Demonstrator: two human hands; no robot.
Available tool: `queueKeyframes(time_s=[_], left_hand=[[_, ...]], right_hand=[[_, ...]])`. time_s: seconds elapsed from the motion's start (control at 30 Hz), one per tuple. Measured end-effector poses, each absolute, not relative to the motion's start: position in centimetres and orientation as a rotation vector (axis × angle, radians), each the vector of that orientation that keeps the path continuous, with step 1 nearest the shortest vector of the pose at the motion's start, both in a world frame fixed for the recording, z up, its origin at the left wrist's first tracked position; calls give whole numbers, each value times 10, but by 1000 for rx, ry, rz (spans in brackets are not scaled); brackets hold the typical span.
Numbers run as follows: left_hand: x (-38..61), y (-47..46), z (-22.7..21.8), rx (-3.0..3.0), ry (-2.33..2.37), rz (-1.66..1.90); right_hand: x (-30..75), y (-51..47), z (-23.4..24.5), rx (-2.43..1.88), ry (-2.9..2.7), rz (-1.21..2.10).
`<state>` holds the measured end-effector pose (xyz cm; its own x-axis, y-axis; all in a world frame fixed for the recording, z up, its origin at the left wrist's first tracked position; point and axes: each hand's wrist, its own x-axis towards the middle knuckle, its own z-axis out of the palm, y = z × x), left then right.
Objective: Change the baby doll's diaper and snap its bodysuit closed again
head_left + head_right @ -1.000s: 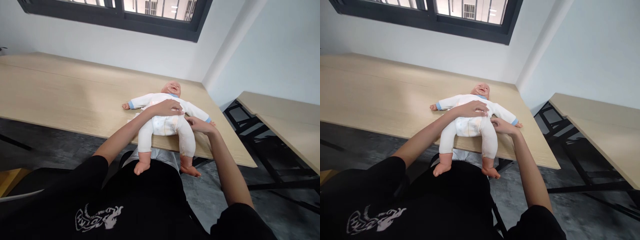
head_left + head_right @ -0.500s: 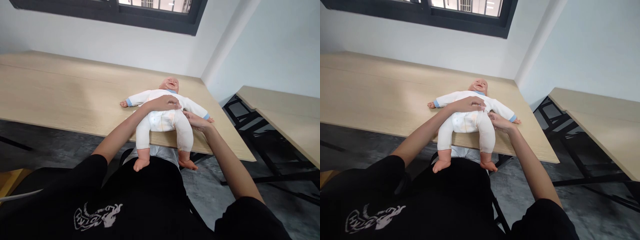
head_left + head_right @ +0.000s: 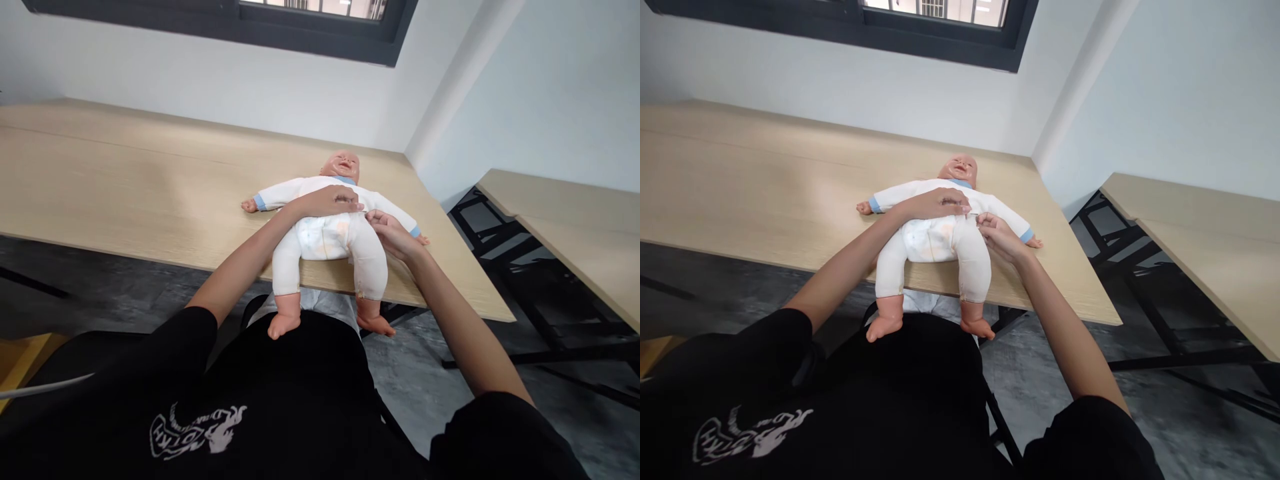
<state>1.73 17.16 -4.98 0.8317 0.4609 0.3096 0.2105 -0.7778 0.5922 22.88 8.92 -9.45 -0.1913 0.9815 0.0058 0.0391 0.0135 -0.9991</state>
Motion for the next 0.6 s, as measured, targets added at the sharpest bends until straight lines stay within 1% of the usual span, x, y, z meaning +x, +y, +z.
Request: queueKeyframes(time_s=[0.17, 0.3, 0.53, 0.6], left_hand=[[17, 172, -50, 2455, 475, 574], [18, 173, -52, 2461, 425, 569], [18, 169, -50, 2473, 497, 574], [18, 168, -49, 2478, 496, 573]], right_hand=[[230, 90, -89, -1105, -1299, 1350], [236, 90, -84, -1156, -1391, 1330], [243, 87, -77, -1041, -1363, 1240], [248, 87, -77, -1087, -1475, 1220]])
